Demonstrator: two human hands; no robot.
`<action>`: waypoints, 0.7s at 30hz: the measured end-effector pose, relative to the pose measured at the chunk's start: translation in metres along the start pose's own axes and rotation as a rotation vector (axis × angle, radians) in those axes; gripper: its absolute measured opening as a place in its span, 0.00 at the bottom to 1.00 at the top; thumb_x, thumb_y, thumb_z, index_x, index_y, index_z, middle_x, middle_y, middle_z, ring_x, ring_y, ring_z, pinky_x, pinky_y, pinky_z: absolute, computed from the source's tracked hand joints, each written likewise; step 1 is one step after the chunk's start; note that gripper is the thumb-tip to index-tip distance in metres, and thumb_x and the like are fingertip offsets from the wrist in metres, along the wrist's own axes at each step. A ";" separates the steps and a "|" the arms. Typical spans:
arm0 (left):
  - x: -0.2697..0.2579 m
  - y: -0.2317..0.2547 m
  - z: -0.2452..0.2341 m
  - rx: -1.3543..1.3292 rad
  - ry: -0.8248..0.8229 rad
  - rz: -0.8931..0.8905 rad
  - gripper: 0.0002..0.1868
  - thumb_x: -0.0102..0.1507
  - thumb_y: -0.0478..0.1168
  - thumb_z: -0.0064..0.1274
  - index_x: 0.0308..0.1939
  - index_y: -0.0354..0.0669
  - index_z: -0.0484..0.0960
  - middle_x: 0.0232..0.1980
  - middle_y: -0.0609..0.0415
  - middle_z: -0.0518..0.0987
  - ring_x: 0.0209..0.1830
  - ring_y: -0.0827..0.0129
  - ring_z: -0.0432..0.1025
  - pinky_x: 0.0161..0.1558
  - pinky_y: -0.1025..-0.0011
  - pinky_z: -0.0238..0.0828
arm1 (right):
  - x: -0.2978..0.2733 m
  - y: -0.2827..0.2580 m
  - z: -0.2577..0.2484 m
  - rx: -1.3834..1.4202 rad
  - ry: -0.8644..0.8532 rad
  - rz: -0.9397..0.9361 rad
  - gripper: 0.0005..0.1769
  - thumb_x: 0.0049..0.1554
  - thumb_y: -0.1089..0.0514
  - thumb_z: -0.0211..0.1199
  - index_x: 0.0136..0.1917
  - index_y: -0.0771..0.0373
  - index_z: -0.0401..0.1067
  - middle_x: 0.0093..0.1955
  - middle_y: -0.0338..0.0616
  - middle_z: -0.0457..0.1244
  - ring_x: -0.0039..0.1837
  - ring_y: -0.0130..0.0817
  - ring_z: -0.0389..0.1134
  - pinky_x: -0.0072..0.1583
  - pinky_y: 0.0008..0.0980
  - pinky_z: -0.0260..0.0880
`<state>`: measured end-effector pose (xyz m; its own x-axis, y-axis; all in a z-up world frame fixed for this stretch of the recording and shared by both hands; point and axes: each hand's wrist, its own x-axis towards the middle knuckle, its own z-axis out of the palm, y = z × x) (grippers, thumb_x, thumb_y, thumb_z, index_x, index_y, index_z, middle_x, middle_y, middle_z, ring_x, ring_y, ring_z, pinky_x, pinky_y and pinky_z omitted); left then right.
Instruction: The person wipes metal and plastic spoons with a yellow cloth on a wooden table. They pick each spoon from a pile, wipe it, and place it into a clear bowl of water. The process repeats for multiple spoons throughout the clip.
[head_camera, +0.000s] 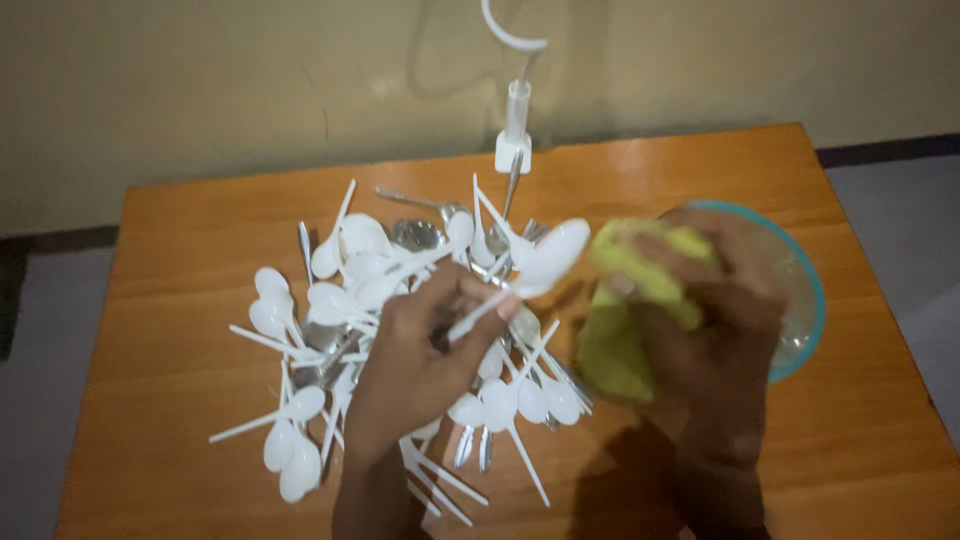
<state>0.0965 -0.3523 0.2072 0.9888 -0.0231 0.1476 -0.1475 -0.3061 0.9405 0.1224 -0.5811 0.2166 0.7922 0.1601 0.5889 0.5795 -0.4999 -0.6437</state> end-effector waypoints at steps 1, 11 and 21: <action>-0.003 0.001 0.002 -0.022 0.003 -0.029 0.08 0.66 0.40 0.60 0.39 0.38 0.80 0.21 0.59 0.76 0.17 0.83 0.62 0.18 0.77 0.56 | 0.000 0.000 -0.004 -0.029 0.046 0.011 0.18 0.56 0.63 0.73 0.59 0.58 0.77 0.59 0.49 0.66 0.61 0.39 0.71 0.59 0.31 0.73; 0.000 0.016 0.019 -0.184 -0.252 0.028 0.11 0.71 0.38 0.50 0.56 0.39 0.81 0.28 0.57 0.80 0.25 0.78 0.73 0.29 0.76 0.70 | -0.001 -0.014 -0.011 0.227 -0.107 0.058 0.44 0.42 0.68 0.71 0.72 0.65 0.64 0.69 0.53 0.63 0.71 0.46 0.66 0.70 0.38 0.66; -0.015 0.024 0.012 0.146 -0.200 0.199 0.18 0.69 0.42 0.53 0.60 0.37 0.80 0.33 0.48 0.83 0.19 0.67 0.73 0.25 0.70 0.68 | -0.008 0.002 -0.005 0.258 -0.203 0.032 0.43 0.40 0.68 0.72 0.70 0.63 0.67 0.61 0.50 0.67 0.60 0.35 0.71 0.63 0.33 0.71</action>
